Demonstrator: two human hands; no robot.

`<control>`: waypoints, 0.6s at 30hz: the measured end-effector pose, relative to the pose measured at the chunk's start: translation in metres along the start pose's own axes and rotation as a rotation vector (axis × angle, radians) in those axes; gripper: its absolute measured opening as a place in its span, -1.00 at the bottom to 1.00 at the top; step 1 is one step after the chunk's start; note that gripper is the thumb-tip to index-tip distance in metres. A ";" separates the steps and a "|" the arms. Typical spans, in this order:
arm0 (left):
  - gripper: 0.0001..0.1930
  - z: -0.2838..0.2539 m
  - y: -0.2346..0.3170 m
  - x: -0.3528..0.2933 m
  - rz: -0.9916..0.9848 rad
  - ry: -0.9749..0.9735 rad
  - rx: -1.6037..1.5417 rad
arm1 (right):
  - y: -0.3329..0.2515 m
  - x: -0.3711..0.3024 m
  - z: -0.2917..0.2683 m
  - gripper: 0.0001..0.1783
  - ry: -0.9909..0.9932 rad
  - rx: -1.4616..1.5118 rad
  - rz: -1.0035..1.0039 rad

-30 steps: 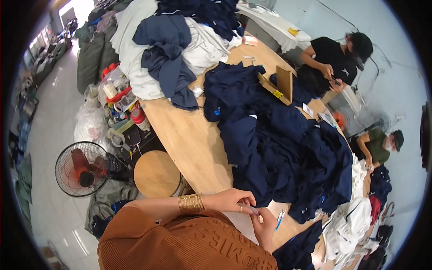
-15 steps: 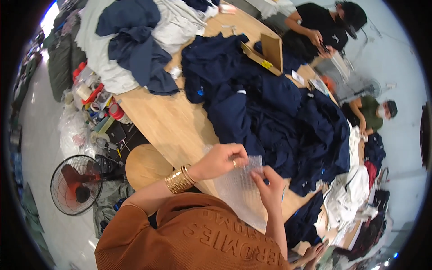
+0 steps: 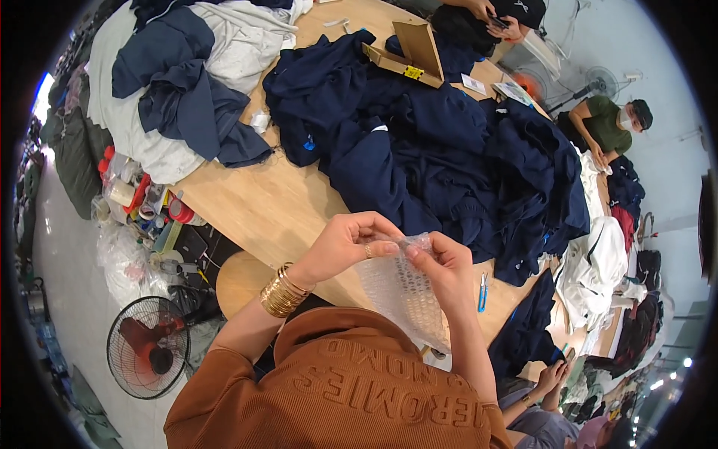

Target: Trimming loose threads from blue garments using scissors at a production table.

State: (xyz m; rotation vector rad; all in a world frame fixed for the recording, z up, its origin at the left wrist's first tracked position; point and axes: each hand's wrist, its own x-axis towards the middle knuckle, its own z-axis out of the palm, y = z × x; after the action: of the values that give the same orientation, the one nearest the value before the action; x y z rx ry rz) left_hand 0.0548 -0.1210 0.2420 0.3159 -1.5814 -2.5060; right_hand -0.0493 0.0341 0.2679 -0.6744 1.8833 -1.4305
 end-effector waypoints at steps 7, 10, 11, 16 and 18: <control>-0.87 -0.031 -0.003 0.008 -0.053 -0.161 0.152 | -0.002 0.006 0.001 -0.84 0.000 0.259 0.120; -0.84 -0.037 -0.003 0.017 -0.042 -0.097 0.212 | -0.003 0.001 0.004 -0.82 0.010 0.144 0.113; -0.83 -0.039 0.001 0.019 -0.050 -0.090 0.230 | 0.006 0.000 -0.003 -0.80 -0.093 0.111 0.186; -0.81 -0.050 0.015 0.028 -0.122 -0.171 0.362 | 0.011 -0.008 -0.028 -0.84 -0.082 0.270 0.313; -0.76 -0.054 0.017 0.030 -0.045 -0.395 0.522 | 0.011 -0.014 -0.042 -0.86 -0.023 0.269 0.281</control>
State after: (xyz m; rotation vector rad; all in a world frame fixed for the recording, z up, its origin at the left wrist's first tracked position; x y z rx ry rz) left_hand 0.0402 -0.1832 0.2323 -0.0999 -2.4006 -2.2411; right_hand -0.0727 0.0735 0.2672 -0.2835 1.6504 -1.4472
